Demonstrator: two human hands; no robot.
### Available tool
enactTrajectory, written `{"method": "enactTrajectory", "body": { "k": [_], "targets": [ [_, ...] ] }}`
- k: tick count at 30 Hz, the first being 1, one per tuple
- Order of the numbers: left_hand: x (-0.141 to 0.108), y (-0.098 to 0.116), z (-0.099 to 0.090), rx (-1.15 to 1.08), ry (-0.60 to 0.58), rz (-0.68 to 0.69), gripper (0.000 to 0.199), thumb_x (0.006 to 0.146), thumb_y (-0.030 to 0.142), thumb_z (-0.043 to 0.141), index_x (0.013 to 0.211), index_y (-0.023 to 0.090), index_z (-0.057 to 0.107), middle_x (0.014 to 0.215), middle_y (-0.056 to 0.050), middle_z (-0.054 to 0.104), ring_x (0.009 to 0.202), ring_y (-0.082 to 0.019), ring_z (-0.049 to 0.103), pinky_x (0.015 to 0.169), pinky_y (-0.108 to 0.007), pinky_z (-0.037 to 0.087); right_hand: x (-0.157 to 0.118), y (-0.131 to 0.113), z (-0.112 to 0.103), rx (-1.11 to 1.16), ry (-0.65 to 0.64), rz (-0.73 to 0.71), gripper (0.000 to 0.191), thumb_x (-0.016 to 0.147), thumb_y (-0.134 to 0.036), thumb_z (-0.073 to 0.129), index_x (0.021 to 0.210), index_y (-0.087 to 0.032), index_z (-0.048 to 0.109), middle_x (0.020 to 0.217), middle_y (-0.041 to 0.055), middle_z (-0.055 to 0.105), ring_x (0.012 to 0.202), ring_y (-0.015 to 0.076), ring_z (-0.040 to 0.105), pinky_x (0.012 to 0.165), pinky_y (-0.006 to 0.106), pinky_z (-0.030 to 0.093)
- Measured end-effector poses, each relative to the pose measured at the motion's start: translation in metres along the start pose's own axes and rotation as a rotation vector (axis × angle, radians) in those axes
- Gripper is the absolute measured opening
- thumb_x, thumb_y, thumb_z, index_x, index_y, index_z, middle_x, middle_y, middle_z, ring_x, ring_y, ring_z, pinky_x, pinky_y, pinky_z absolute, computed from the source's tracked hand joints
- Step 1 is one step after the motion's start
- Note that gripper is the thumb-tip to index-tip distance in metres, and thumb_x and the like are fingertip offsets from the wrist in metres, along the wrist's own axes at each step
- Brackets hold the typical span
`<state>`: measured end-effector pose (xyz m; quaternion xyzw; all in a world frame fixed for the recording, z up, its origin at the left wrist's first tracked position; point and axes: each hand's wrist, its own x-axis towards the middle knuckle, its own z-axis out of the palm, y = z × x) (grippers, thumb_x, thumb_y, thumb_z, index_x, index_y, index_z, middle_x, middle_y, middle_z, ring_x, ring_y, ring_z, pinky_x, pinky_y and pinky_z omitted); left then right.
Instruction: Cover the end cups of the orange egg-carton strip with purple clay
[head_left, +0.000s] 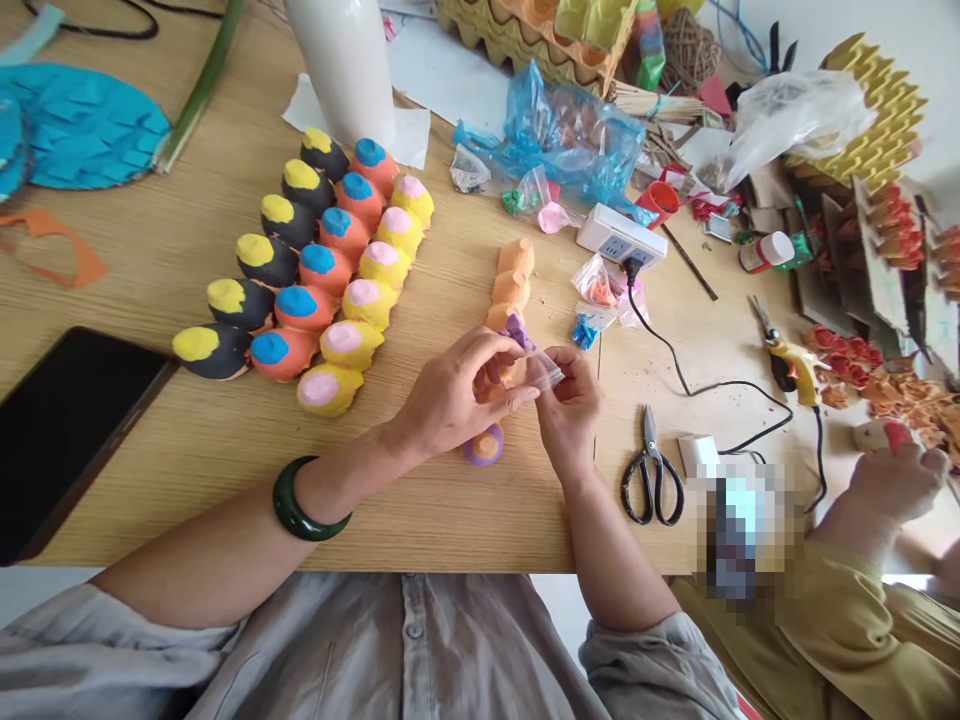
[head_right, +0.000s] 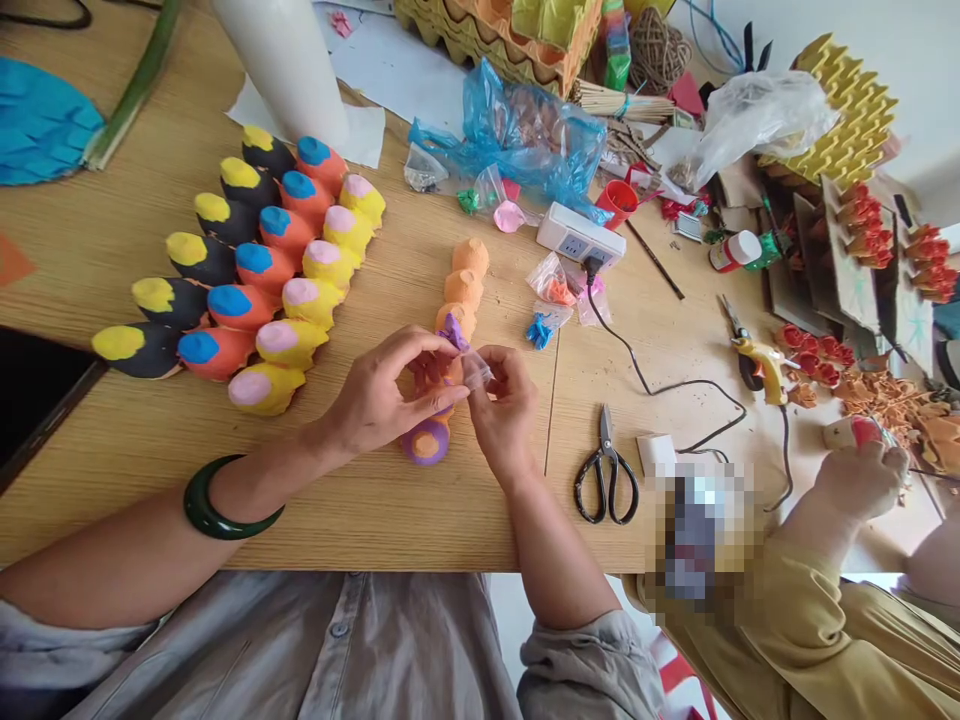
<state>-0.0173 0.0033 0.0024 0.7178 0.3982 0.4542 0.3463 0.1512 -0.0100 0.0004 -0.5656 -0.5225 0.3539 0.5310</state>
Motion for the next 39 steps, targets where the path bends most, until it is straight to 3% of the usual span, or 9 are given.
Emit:
{"method": "enactTrajectory", "body": {
  "k": [6,13,17,20,23,26,30,34,39],
  "targets": [
    [0.005,-0.01,-0.009,-0.003,-0.07,0.176,0.055,0.086,0.052,0.09,0.126,0.02,0.067,0.121,-0.01,0.076,0.11,-0.024,0.074,0.098,-0.035,0.061,0.0,0.001,0.001,0.201,-0.125,0.045,0.036,0.087,-0.053,0.086,0.098,-0.027,0.063,0.088,-0.0023,0.068,0.077,0.0153,0.068,0.069,0.031,0.063],
    [0.005,-0.007,-0.01,0.098,-0.058,0.178,0.016,0.099,0.024,0.075,0.114,0.021,0.069,0.113,-0.006,0.078,0.106,-0.019,0.076,0.096,-0.03,0.058,0.004,-0.003,-0.001,0.172,-0.141,0.061,0.04,0.082,-0.058,0.088,0.093,-0.026,0.068,0.087,-0.0007,0.068,0.079,0.016,0.066,0.07,0.029,0.062],
    [0.004,-0.006,-0.009,0.179,-0.045,0.121,0.015,0.095,0.011,0.063,0.104,0.022,0.067,0.105,-0.004,0.079,0.099,-0.019,0.075,0.089,-0.03,0.058,0.0,-0.007,-0.001,0.127,-0.164,0.055,0.03,0.084,-0.049,0.089,0.091,-0.026,0.072,0.099,0.0032,0.071,0.087,0.0181,0.067,0.067,0.03,0.062],
    [0.003,-0.004,-0.007,0.17,0.008,0.035,0.017,0.09,0.008,0.06,0.099,0.022,0.063,0.098,-0.002,0.078,0.093,-0.017,0.075,0.084,-0.027,0.058,-0.007,-0.009,0.001,0.036,-0.12,-0.022,0.019,0.091,-0.042,0.082,0.089,-0.025,0.074,0.107,0.0052,0.074,0.076,0.0149,0.064,0.056,0.028,0.054],
    [0.003,0.0,-0.004,0.094,0.053,-0.056,0.026,0.087,0.004,0.059,0.106,0.022,0.061,0.098,0.0,0.079,0.089,-0.014,0.076,0.084,-0.024,0.059,-0.013,-0.011,0.004,0.011,-0.047,-0.011,0.016,0.094,-0.04,0.079,0.091,-0.025,0.073,0.085,0.0001,0.073,0.052,0.0086,0.048,0.045,0.026,0.039],
    [0.003,0.001,-0.003,0.043,0.051,-0.083,0.028,0.088,0.003,0.059,0.108,0.022,0.063,0.102,0.0,0.08,0.089,-0.013,0.076,0.087,-0.023,0.061,-0.013,-0.014,0.007,0.112,-0.007,0.106,0.028,0.084,-0.045,0.088,0.092,-0.026,0.07,0.072,-0.0042,0.069,0.044,0.0067,0.041,0.039,0.025,0.03],
    [0.006,-0.001,-0.004,-0.019,0.092,-0.071,0.021,0.091,0.006,0.06,0.104,0.02,0.066,0.104,-0.002,0.078,0.088,-0.012,0.076,0.079,-0.02,0.062,-0.003,-0.018,0.005,0.293,-0.057,0.282,0.042,0.074,-0.049,0.094,0.092,-0.025,0.064,0.076,-0.0038,0.074,0.038,0.0042,0.034,0.034,0.024,0.021],
    [0.01,-0.002,-0.007,-0.136,0.105,-0.142,0.009,0.091,0.013,0.064,0.097,0.019,0.067,0.104,-0.005,0.074,0.086,-0.014,0.077,0.073,-0.022,0.065,0.004,-0.019,0.002,0.418,-0.159,0.363,0.04,0.078,-0.046,0.089,0.093,-0.027,0.058,0.06,-0.0115,0.056,0.038,0.0038,0.023,0.037,0.023,0.016],
    [0.012,0.003,-0.012,-0.117,0.041,-0.176,0.016,0.087,0.011,0.06,0.096,0.019,0.07,0.099,-0.004,0.079,0.086,-0.015,0.077,0.076,-0.023,0.063,0.007,-0.021,0.002,0.548,-0.231,0.457,0.04,0.074,-0.039,0.086,0.095,-0.027,0.054,0.068,-0.0108,0.049,0.049,0.0057,0.019,0.045,0.023,0.017]
  ]
}}
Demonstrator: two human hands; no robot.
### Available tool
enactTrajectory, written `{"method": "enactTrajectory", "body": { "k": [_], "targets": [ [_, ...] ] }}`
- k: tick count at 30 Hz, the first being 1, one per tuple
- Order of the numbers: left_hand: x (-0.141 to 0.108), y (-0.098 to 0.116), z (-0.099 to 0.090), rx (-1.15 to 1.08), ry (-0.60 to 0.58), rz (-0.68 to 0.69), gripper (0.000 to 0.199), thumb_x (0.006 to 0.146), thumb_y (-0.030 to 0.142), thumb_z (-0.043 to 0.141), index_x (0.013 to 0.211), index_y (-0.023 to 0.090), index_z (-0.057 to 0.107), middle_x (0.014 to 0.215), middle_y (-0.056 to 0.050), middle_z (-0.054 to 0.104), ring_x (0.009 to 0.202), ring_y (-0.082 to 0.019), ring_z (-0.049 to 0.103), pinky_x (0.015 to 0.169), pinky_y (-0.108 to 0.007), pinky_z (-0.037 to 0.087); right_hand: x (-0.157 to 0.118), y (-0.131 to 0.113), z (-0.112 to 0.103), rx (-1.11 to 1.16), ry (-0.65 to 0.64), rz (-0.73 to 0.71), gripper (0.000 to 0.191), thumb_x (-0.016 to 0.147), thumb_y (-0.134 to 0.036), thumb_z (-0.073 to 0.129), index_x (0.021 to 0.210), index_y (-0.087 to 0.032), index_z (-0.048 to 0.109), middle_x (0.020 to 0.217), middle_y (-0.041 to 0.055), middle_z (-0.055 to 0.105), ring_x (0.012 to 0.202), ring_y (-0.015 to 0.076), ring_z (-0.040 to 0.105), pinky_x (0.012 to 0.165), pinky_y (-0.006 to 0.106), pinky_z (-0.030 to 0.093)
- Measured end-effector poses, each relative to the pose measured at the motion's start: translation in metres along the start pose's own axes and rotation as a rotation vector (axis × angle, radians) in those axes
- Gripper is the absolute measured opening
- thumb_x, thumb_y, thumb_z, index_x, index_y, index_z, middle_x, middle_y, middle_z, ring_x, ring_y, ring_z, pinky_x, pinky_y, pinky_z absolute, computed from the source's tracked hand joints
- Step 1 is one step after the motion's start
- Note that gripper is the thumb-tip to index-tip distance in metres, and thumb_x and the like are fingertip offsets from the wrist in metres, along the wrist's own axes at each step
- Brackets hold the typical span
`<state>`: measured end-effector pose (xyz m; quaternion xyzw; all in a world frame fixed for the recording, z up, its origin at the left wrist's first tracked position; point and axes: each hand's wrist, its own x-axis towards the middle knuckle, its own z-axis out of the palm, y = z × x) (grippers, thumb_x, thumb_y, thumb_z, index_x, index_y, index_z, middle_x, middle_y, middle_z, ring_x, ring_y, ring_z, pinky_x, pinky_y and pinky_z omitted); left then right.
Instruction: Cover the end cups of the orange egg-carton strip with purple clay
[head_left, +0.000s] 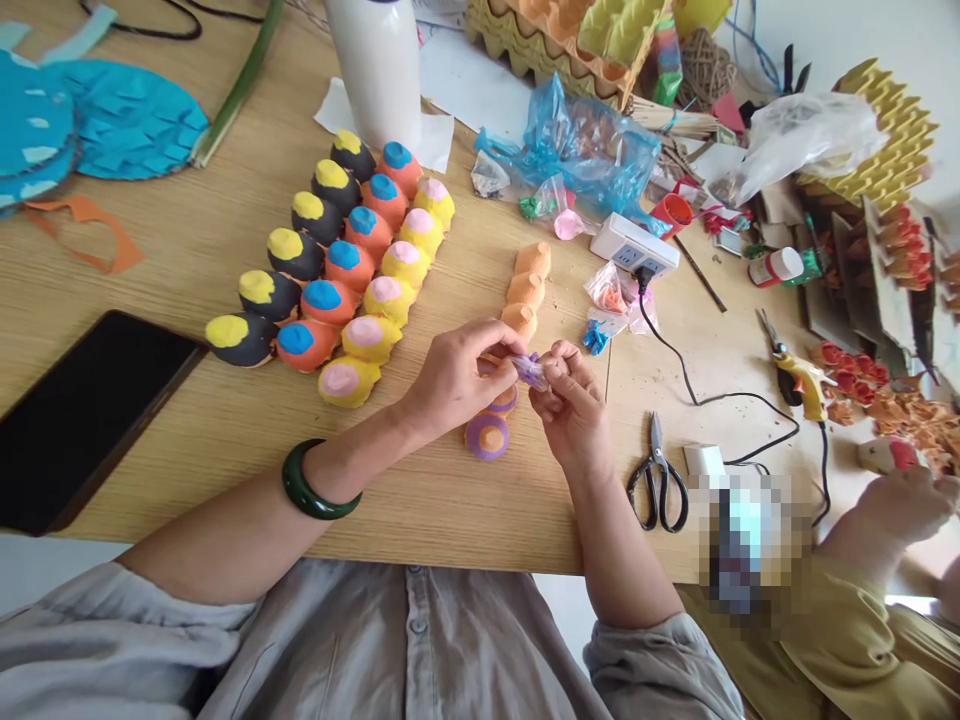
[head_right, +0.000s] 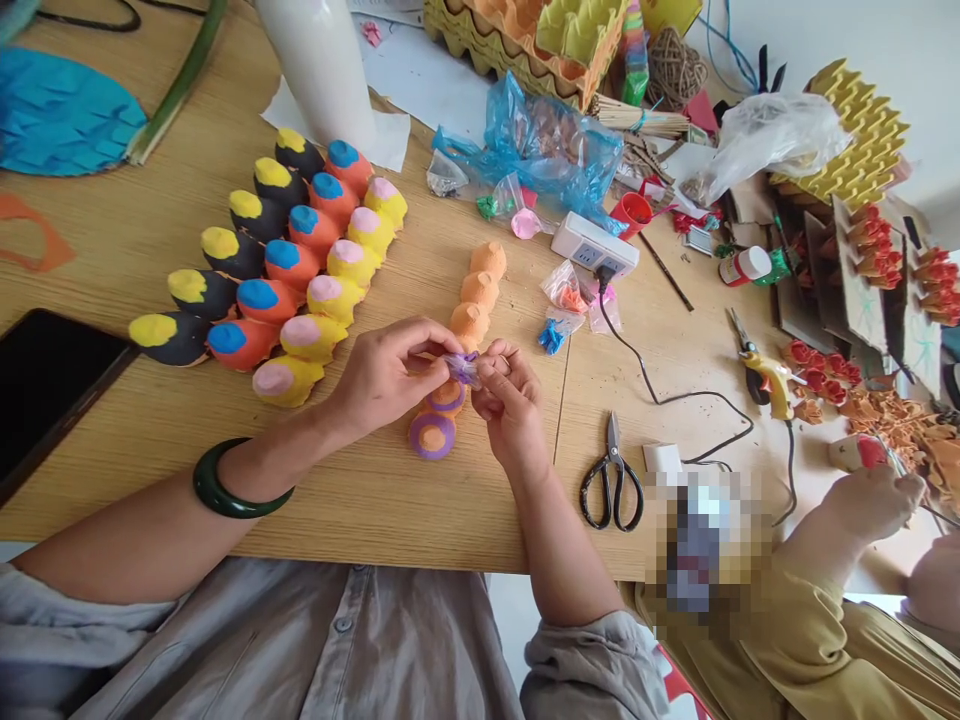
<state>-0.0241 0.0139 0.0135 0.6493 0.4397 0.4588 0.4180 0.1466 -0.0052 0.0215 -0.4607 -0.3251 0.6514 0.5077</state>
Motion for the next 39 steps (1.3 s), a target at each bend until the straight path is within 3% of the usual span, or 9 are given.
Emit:
{"method": "enactTrajectory", "body": {
  "k": [6,11,17,26,29,33,34,36,39],
  "targets": [
    [0.001,0.007,-0.002,0.092,-0.058,-0.001,0.013,0.085,0.014,0.058,0.082,0.019,0.07,0.086,-0.002,0.079,0.077,-0.015,0.072,0.074,-0.025,0.058,0.001,-0.006,-0.001,-0.04,0.013,0.063,0.045,0.07,-0.039,0.084,0.098,-0.029,0.051,0.07,-0.0104,0.047,0.052,0.0074,0.017,0.047,0.025,0.017],
    [0.002,0.006,0.002,-0.155,-0.088,-0.135,0.027,0.079,0.014,0.059,0.104,0.017,0.069,0.085,-0.003,0.079,0.077,-0.016,0.075,0.071,-0.025,0.06,0.004,-0.005,-0.004,0.001,0.003,0.128,0.049,0.067,-0.037,0.085,0.1,-0.028,0.05,0.067,-0.0127,0.043,0.051,0.006,0.016,0.047,0.023,0.016],
    [0.002,0.007,0.002,-0.391,-0.148,-0.264,0.052,0.075,0.013,0.059,0.126,0.015,0.066,0.074,0.002,0.072,0.057,-0.012,0.064,0.056,-0.025,0.054,0.008,-0.005,-0.006,0.011,-0.054,0.144,0.048,0.068,-0.036,0.086,0.1,-0.027,0.051,0.063,-0.0146,0.037,0.05,0.0059,0.017,0.046,0.023,0.016],
    [0.003,0.005,-0.004,-0.509,-0.393,-0.279,0.047,0.08,0.014,0.057,0.125,0.021,0.07,0.06,0.004,0.064,0.054,-0.015,0.06,0.053,-0.028,0.051,0.006,-0.005,-0.009,-0.009,-0.167,0.154,0.049,0.07,-0.041,0.09,0.1,-0.025,0.055,0.059,-0.0157,0.035,0.048,0.0053,0.017,0.045,0.021,0.017],
    [0.003,0.005,-0.003,-0.482,-0.3,-0.27,0.047,0.079,0.013,0.059,0.125,0.019,0.065,0.066,0.005,0.065,0.06,-0.014,0.065,0.059,-0.026,0.055,0.007,-0.002,-0.012,0.02,-0.194,0.108,0.049,0.07,-0.043,0.094,0.096,-0.026,0.056,0.061,-0.0137,0.041,0.05,0.006,0.026,0.046,0.021,0.026],
    [0.005,-0.001,-0.004,-0.36,-0.042,-0.191,0.032,0.074,0.016,0.068,0.106,0.018,0.069,0.1,-0.005,0.079,0.091,-0.017,0.076,0.078,-0.026,0.062,0.009,0.003,-0.014,0.073,-0.181,0.075,0.048,0.07,-0.043,0.094,0.092,-0.025,0.056,0.067,-0.0105,0.051,0.053,0.0071,0.036,0.051,0.021,0.037],
    [0.005,-0.003,-0.005,-0.347,-0.053,-0.18,0.028,0.073,0.019,0.07,0.101,0.018,0.07,0.104,-0.006,0.08,0.096,-0.018,0.076,0.084,-0.028,0.063,0.009,0.004,-0.014,0.077,-0.176,0.071,0.047,0.071,-0.044,0.093,0.093,-0.025,0.056,0.068,-0.01,0.052,0.053,0.0075,0.037,0.051,0.022,0.038],
    [0.006,-0.007,-0.007,-0.341,-0.192,-0.225,0.019,0.076,0.022,0.068,0.093,0.018,0.073,0.096,-0.006,0.081,0.093,-0.02,0.078,0.083,-0.031,0.064,0.01,0.005,-0.014,0.081,-0.166,0.07,0.046,0.072,-0.044,0.092,0.093,-0.025,0.056,0.069,-0.009,0.053,0.053,0.0078,0.037,0.051,0.022,0.038],
    [0.006,-0.012,-0.01,-0.332,-0.235,-0.28,0.014,0.076,0.025,0.068,0.087,0.017,0.073,0.086,-0.005,0.08,0.086,-0.02,0.077,0.077,-0.031,0.065,0.01,0.004,-0.015,0.107,-0.143,0.095,0.045,0.069,-0.04,0.093,0.091,-0.025,0.056,0.068,-0.0095,0.053,0.051,0.0067,0.033,0.049,0.021,0.034]
  ]
}}
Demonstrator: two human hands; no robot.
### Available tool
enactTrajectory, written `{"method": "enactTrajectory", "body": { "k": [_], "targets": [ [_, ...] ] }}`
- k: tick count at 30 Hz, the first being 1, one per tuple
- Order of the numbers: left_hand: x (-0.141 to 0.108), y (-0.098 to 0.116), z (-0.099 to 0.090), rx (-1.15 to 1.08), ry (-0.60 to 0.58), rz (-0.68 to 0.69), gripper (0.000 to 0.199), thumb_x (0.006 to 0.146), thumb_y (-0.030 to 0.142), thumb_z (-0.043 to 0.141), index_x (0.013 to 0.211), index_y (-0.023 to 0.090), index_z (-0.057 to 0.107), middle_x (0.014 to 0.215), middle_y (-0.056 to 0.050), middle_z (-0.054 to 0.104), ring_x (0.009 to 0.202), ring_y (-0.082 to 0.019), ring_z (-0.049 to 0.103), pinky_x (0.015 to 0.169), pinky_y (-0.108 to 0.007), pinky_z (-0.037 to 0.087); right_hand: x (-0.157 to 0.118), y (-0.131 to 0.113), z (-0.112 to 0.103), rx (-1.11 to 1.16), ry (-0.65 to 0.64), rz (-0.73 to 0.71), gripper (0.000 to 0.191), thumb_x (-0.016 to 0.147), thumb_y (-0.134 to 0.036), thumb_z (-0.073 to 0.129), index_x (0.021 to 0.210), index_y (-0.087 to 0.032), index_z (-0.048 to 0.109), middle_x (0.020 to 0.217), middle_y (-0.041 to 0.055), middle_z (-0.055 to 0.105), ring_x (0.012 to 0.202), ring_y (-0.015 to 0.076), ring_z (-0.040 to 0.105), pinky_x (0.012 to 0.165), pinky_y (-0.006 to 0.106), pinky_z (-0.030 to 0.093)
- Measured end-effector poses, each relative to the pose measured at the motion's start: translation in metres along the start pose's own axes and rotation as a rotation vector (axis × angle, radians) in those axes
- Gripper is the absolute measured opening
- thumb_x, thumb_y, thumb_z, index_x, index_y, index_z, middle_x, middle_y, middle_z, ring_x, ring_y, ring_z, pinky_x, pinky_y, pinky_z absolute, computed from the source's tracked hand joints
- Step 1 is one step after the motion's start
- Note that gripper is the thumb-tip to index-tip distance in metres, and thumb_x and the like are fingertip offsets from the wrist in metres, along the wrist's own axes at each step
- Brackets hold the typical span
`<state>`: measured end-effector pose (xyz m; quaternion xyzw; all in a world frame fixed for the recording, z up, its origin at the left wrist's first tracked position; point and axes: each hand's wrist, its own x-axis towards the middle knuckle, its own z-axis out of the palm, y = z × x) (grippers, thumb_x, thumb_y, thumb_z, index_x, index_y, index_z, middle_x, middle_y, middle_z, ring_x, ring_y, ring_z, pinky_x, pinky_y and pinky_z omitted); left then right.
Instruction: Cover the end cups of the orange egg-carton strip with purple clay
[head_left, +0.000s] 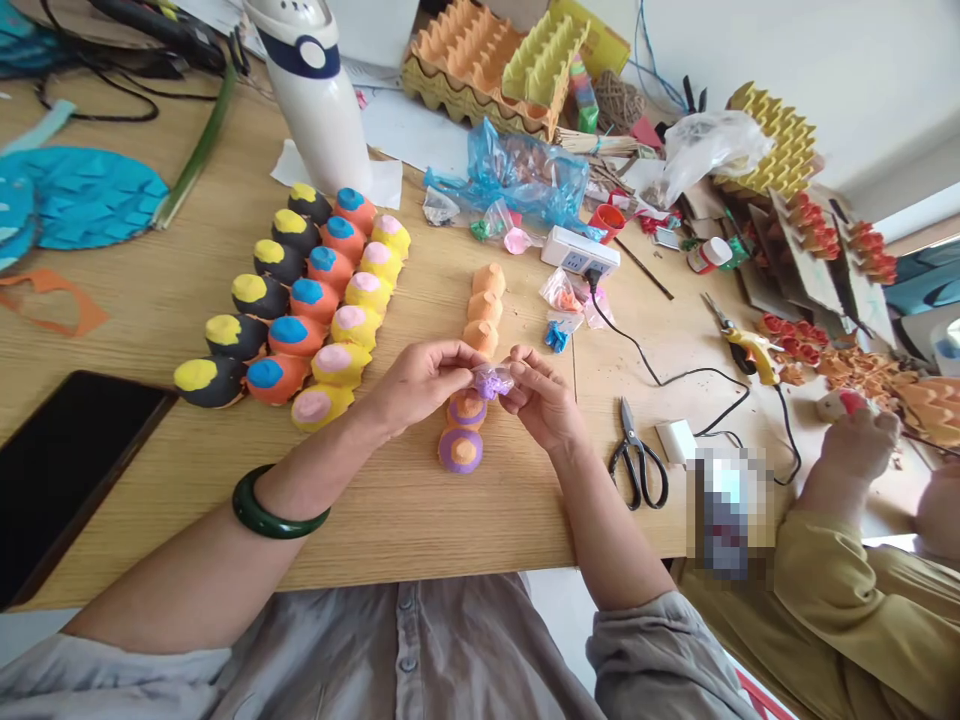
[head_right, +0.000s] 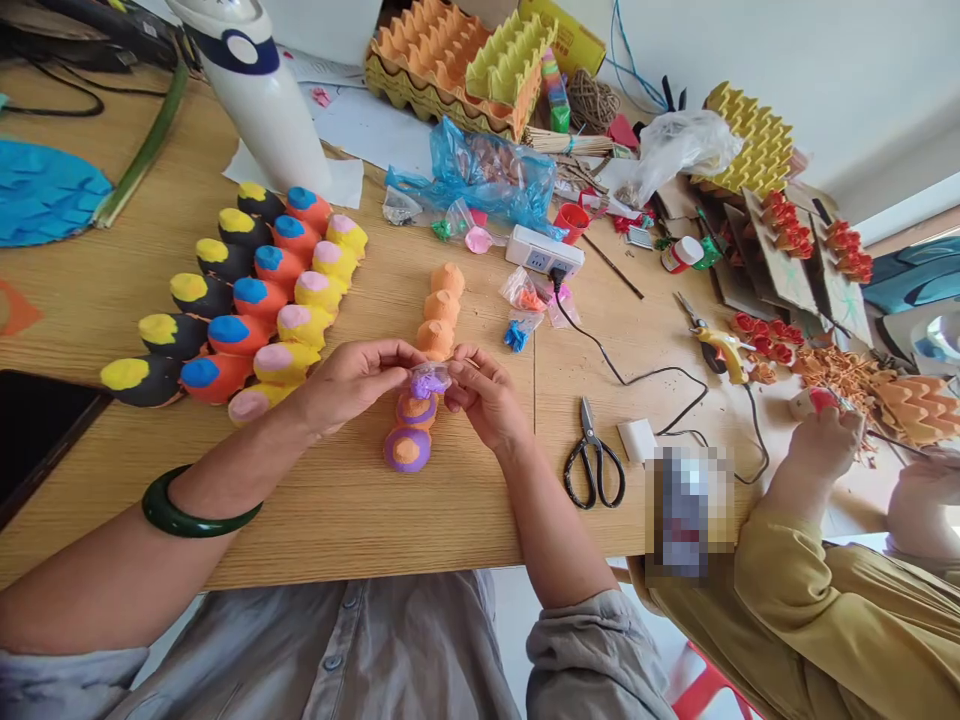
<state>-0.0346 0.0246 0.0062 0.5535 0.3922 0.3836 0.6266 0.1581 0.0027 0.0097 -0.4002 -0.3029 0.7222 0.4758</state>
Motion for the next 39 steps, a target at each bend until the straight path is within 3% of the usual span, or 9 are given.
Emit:
{"method": "enactTrajectory", "body": {
  "k": [3,7,11,23,28,31,33,36,39],
  "targets": [
    [-0.001,0.0,0.0,0.017,-0.007,-0.018,0.016,0.074,0.023,0.069,0.088,0.017,0.074,0.084,-0.005,0.08,0.077,-0.018,0.075,0.071,-0.03,0.063,-0.001,-0.003,0.003,0.019,0.016,0.04,0.045,0.066,-0.035,0.093,0.087,-0.024,0.055,0.062,-0.012,0.047,0.05,0.0052,0.027,0.047,0.02,0.026],
    [-0.002,0.004,0.006,-0.025,0.014,-0.06,0.032,0.069,0.018,0.067,0.1,0.015,0.075,0.093,-0.006,0.082,0.086,-0.019,0.077,0.076,-0.028,0.061,-0.002,-0.005,0.007,-0.002,0.022,0.065,0.046,0.066,-0.032,0.092,0.086,-0.024,0.052,0.056,-0.0151,0.04,0.048,0.0034,0.02,0.046,0.018,0.018],
    [-0.002,0.01,0.012,-0.101,0.016,-0.134,0.05,0.066,0.016,0.064,0.115,0.012,0.071,0.08,-0.002,0.079,0.075,-0.015,0.072,0.069,-0.024,0.055,0.0,-0.005,0.006,-0.045,0.002,0.056,0.05,0.065,-0.034,0.093,0.091,-0.024,0.051,0.056,-0.0159,0.04,0.045,0.0033,0.021,0.045,0.019,0.013],
    [-0.011,0.016,0.014,-0.247,-0.161,-0.157,0.089,0.07,0.015,0.07,0.157,0.004,0.057,0.065,0.003,0.071,0.052,-0.009,0.055,0.054,-0.021,0.042,-0.004,-0.008,0.003,-0.127,-0.141,0.055,0.051,0.071,-0.038,0.094,0.096,-0.024,0.053,0.055,-0.0163,0.04,0.044,0.0026,0.021,0.045,0.019,0.013],
    [-0.013,0.015,0.017,-0.446,-0.204,-0.223,0.107,0.074,0.013,0.077,0.172,0.013,0.036,0.076,0.002,0.078,0.059,-0.012,0.066,0.056,-0.021,0.051,-0.003,-0.008,-0.001,-0.084,-0.135,0.026,0.054,0.069,-0.043,0.097,0.096,-0.025,0.054,0.058,-0.0138,0.052,0.044,0.0038,0.031,0.043,0.018,0.02],
    [-0.014,0.015,0.016,-0.536,-0.267,-0.271,0.114,0.08,0.011,0.079,0.177,0.025,0.021,0.087,0.002,0.082,0.048,-0.009,0.061,0.045,-0.019,0.045,-0.001,-0.004,-0.002,-0.023,-0.1,0.03,0.053,0.068,-0.04,0.097,0.097,-0.025,0.055,0.062,-0.0119,0.058,0.047,0.0053,0.039,0.044,0.018,0.025],
    [-0.014,0.015,0.017,-0.588,-0.284,-0.272,0.116,0.083,0.008,0.078,0.178,0.03,0.015,0.09,0.001,0.083,0.046,-0.007,0.061,0.044,-0.017,0.044,0.001,-0.001,-0.002,0.024,-0.092,0.031,0.05,0.068,-0.036,0.096,0.095,-0.024,0.056,0.06,-0.013,0.054,0.046,0.0048,0.035,0.043,0.018,0.023],
    [-0.015,0.014,0.019,-0.623,-0.248,-0.236,0.112,0.087,0.006,0.075,0.178,0.033,0.015,0.092,0.001,0.083,0.06,-0.01,0.071,0.052,-0.016,0.05,0.005,0.005,-0.005,0.103,-0.058,0.02,0.038,0.073,-0.028,0.09,0.089,-0.023,0.056,0.063,-0.0118,0.052,0.047,0.0045,0.033,0.044,0.017,0.023],
    [-0.014,0.012,0.018,-0.641,-0.178,-0.231,0.095,0.089,0.008,0.075,0.173,0.032,0.035,0.103,-0.001,0.084,0.076,-0.011,0.076,0.064,-0.017,0.056,0.01,0.007,-0.009,0.178,0.044,0.039,0.023,0.08,-0.02,0.08,0.084,-0.022,0.057,0.065,-0.0088,0.054,0.05,0.0054,0.035,0.045,0.016,0.029]
  ]
}}
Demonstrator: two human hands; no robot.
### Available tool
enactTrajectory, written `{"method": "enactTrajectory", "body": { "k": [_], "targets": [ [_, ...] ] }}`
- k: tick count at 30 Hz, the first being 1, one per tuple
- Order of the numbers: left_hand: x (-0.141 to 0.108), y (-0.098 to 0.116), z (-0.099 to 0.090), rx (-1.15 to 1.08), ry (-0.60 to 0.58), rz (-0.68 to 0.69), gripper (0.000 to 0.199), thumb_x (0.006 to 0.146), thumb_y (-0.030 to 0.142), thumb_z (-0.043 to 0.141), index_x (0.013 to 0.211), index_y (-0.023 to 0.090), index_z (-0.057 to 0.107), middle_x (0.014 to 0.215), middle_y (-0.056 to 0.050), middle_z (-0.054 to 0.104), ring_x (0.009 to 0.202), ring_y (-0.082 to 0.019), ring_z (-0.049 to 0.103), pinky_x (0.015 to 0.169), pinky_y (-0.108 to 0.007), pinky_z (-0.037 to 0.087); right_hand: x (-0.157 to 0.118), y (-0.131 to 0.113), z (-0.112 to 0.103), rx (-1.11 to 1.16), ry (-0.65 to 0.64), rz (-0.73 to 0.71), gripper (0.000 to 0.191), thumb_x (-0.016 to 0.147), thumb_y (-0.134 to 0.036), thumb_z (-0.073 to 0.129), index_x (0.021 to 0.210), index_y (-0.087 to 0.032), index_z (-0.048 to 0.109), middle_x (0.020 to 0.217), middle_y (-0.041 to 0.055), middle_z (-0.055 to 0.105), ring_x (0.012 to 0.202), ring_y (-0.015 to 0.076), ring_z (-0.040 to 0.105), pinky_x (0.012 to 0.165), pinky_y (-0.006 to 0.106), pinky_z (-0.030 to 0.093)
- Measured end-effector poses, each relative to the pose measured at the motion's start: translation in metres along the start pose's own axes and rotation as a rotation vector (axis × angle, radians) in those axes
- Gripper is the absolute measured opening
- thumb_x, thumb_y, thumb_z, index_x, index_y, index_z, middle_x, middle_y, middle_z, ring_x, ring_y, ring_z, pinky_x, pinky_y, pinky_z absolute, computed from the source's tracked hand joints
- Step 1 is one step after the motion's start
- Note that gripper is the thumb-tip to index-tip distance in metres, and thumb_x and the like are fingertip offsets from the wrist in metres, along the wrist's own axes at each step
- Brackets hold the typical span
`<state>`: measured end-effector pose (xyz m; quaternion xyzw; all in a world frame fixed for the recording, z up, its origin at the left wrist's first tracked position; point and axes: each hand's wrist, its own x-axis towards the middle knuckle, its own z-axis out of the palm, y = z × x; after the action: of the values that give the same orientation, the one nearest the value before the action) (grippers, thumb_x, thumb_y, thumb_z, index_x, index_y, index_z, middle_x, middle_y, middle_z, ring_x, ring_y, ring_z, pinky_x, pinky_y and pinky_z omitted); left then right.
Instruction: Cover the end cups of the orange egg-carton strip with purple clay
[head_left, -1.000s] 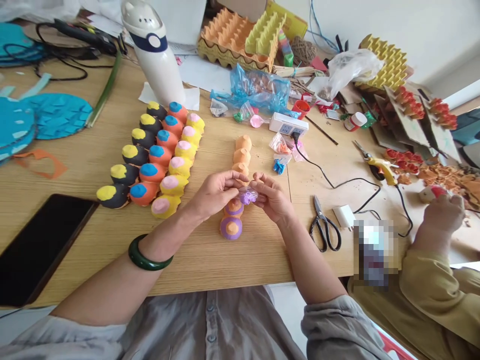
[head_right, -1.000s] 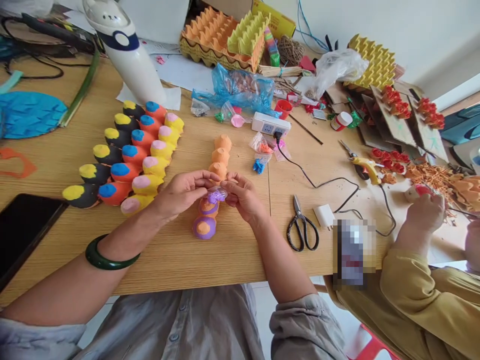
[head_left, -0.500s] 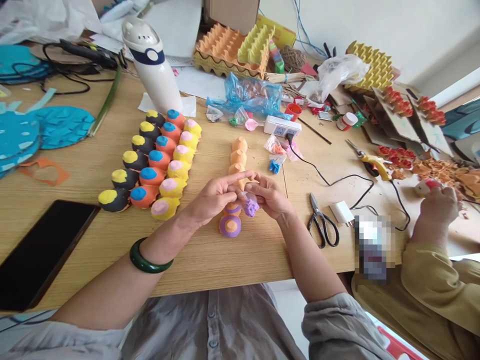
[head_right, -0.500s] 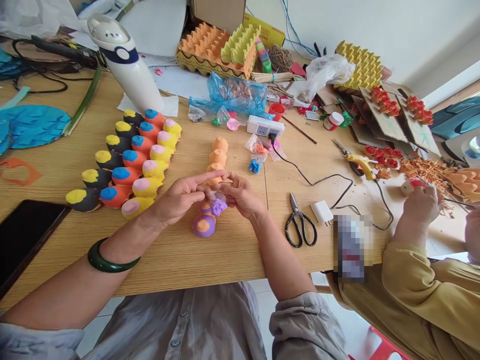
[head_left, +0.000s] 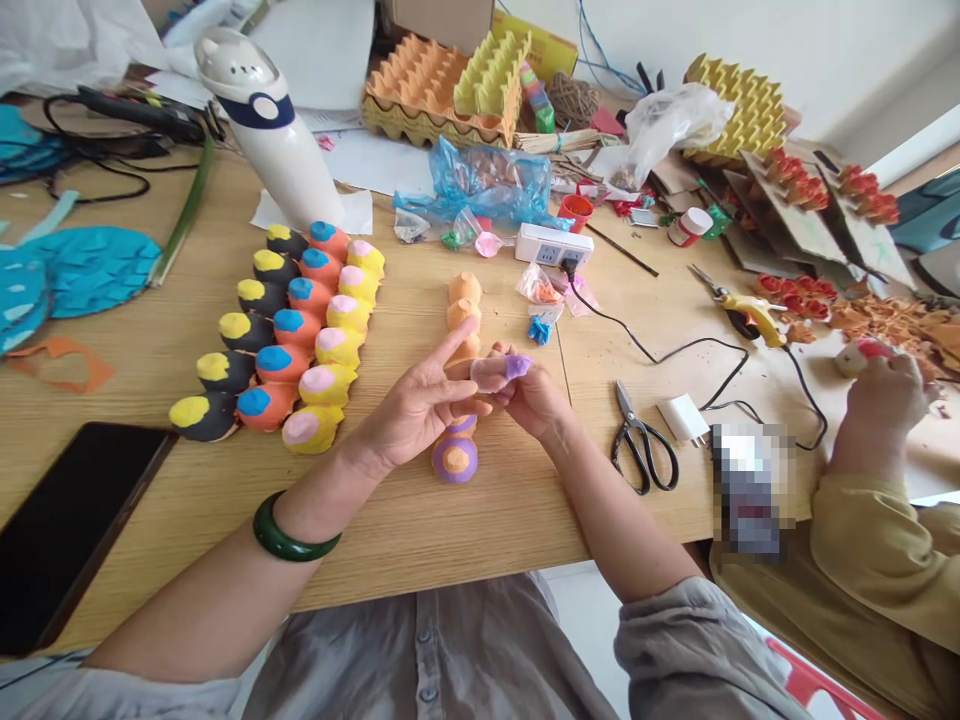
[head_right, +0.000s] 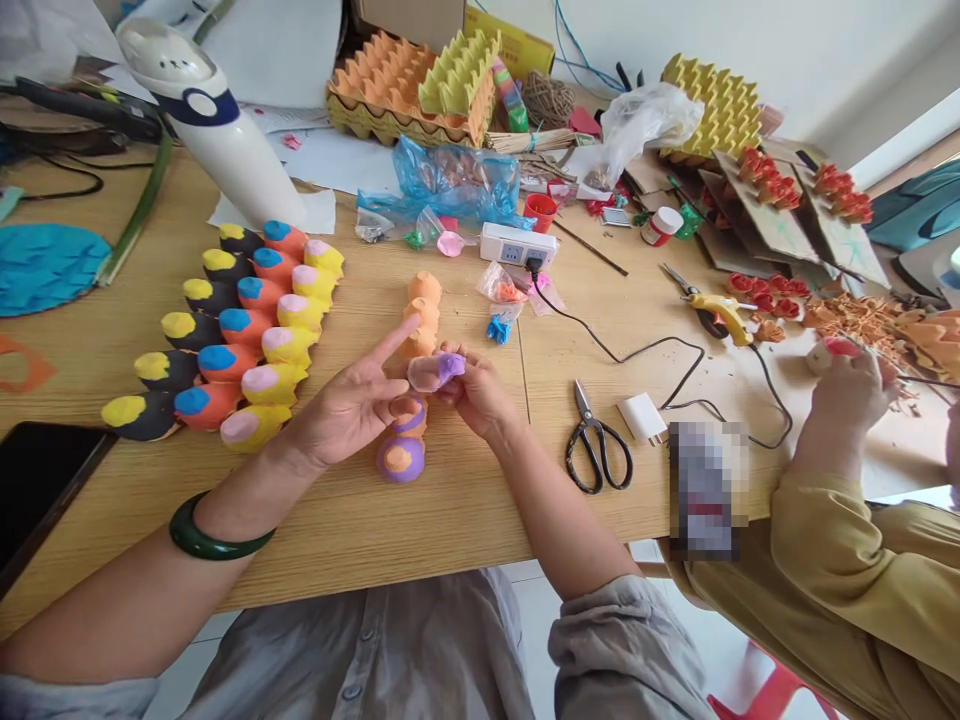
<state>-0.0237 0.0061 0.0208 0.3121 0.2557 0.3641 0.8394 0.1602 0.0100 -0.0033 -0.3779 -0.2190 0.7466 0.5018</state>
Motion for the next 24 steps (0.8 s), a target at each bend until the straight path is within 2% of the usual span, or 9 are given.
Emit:
{"method": "enactTrajectory", "body": {
  "k": [3,6,9,12,14,16,21,24],
  "targets": [
    [0.002,0.003,-0.004,-0.035,0.07,0.007,0.065,0.087,0.008,0.076,0.149,0.025,0.066,0.103,-0.001,0.082,0.078,-0.01,0.075,0.074,-0.019,0.06,0.002,-0.002,0.0,0.076,0.019,0.063,0.018,0.087,-0.014,0.071,0.079,-0.021,0.057,0.061,-0.0083,0.051,0.047,0.0057,0.032,0.043,0.015,0.034],
    [0.004,0.006,-0.008,-0.032,0.103,0.037,0.054,0.081,0.006,0.08,0.132,0.024,0.077,0.106,0.0,0.081,0.088,-0.012,0.076,0.087,-0.023,0.061,0.001,-0.004,0.003,0.136,-0.03,0.07,0.019,0.093,-0.01,0.064,0.078,-0.019,0.058,0.061,-0.0077,0.053,0.047,0.0048,0.035,0.046,0.013,0.044],
    [0.006,0.008,-0.01,0.03,0.145,0.059,0.052,0.076,0.009,0.09,0.124,0.021,0.079,0.107,-0.002,0.082,0.089,-0.014,0.076,0.08,-0.022,0.061,0.0,-0.003,0.006,0.133,-0.057,0.052,0.013,0.093,-0.009,0.066,0.085,-0.019,0.062,0.066,-0.007,0.059,0.05,0.0046,0.045,0.053,0.014,0.053],
    [0.009,0.01,-0.013,0.076,0.21,0.033,0.043,0.07,0.012,0.097,0.11,0.016,0.08,0.103,-0.005,0.083,0.086,-0.014,0.075,0.069,-0.019,0.058,-0.001,-0.002,0.006,0.086,-0.095,0.052,0.011,0.089,-0.009,0.072,0.089,-0.018,0.065,0.07,-0.0063,0.064,0.053,0.0049,0.049,0.056,0.015,0.057],
    [0.011,0.009,-0.015,0.071,0.227,0.027,0.029,0.071,0.015,0.097,0.093,0.013,0.078,0.094,-0.006,0.081,0.078,-0.011,0.071,0.06,-0.016,0.052,-0.001,-0.002,0.006,0.053,-0.128,0.05,0.012,0.087,-0.01,0.074,0.087,-0.018,0.065,0.071,-0.0057,0.066,0.054,0.005,0.05,0.055,0.015,0.057],
    [0.013,0.007,-0.016,0.033,0.236,0.059,0.025,0.073,0.015,0.096,0.083,0.014,0.073,0.087,-0.005,0.079,0.073,-0.009,0.067,0.053,-0.015,0.044,-0.002,-0.003,0.006,0.027,-0.151,0.05,0.013,0.086,-0.013,0.077,0.085,-0.018,0.065,0.072,-0.0057,0.065,0.055,0.0051,0.049,0.056,0.015,0.057],
    [0.014,0.002,-0.013,0.015,0.213,0.085,0.029,0.073,0.015,0.095,0.086,0.016,0.069,0.083,-0.002,0.076,0.063,-0.008,0.058,0.049,-0.02,0.038,-0.004,-0.005,0.009,0.023,-0.083,0.045,0.017,0.086,-0.01,0.078,0.083,-0.019,0.063,0.069,-0.0065,0.058,0.054,0.0053,0.046,0.058,0.016,0.057],
    [0.012,0.003,-0.011,0.06,0.178,0.09,0.037,0.072,0.014,0.096,0.096,0.018,0.069,0.083,-0.001,0.076,0.063,-0.01,0.06,0.049,-0.021,0.036,-0.004,-0.008,0.009,0.042,-0.036,0.051,0.019,0.086,-0.005,0.074,0.082,-0.019,0.062,0.067,-0.0074,0.055,0.054,0.0058,0.048,0.06,0.017,0.057]
  ]
}}
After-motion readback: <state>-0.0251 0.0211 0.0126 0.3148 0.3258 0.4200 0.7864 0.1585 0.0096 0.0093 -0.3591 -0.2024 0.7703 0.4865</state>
